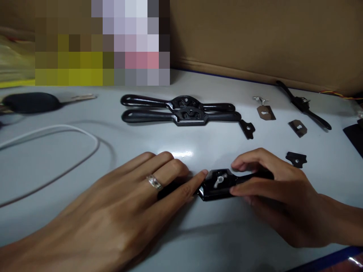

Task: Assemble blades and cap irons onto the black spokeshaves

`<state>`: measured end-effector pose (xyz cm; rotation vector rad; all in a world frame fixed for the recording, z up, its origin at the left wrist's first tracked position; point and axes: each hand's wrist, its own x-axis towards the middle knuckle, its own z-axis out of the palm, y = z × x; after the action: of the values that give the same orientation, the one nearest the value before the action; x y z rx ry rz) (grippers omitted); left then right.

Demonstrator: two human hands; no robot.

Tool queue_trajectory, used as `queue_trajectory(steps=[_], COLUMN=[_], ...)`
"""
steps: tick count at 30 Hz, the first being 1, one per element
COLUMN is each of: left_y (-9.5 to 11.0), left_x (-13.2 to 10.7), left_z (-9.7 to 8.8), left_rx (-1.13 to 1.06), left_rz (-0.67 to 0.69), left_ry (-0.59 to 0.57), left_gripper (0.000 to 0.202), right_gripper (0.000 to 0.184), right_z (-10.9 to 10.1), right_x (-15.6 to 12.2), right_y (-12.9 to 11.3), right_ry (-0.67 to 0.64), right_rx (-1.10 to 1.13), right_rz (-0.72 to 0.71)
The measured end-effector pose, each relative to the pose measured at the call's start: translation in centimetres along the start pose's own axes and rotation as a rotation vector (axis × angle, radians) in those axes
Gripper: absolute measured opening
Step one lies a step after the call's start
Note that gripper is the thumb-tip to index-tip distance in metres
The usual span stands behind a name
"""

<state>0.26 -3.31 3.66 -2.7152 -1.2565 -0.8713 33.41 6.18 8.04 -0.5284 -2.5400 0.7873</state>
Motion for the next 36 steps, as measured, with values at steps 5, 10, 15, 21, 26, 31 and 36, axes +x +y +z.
queue_trajectory(steps=[5, 10, 15, 21, 26, 31, 36], left_y=[-0.06, 0.18, 0.12, 0.02, 0.18, 0.27, 0.37], left_x=[-0.06, -0.11, -0.02, 0.11, -0.23, -0.03, 0.17], left_z=[0.06, -0.01, 0.07, 0.05, -0.27, -0.25, 0.01], left_rx=[0.004, 0.026, 0.008, 0.05, 0.031, 0.022, 0.022], left_rz=[-0.001, -0.01, -0.028, 0.022, 0.006, 0.013, -0.027], left_ry=[0.006, -0.013, -0.013, 0.001, -0.007, 0.007, -0.023], left_gripper=[0.052, 0.05, 0.05, 0.044, 0.047, 0.045, 0.046], right_gripper=[0.036, 0.061, 0.058, 0.035, 0.027, 0.043, 0.047], right_z=[-0.14, -0.27, -0.13, 0.0, -0.38, -0.11, -0.03], right_x=[0.15, 0.04, -0.03, -0.21, 0.06, -0.05, -0.25], right_y=[-0.16, -0.25, -0.02, 0.45, -0.07, -0.42, -0.39], right_ry=[0.02, -0.05, -0.054, 0.059, 0.004, -0.088, -0.064], right_rx=[0.099, -0.055, -0.056, 0.166, 0.097, -0.07, -0.009], right_rz=[0.043, -0.026, -0.023, -0.004, 0.009, -0.059, -0.009])
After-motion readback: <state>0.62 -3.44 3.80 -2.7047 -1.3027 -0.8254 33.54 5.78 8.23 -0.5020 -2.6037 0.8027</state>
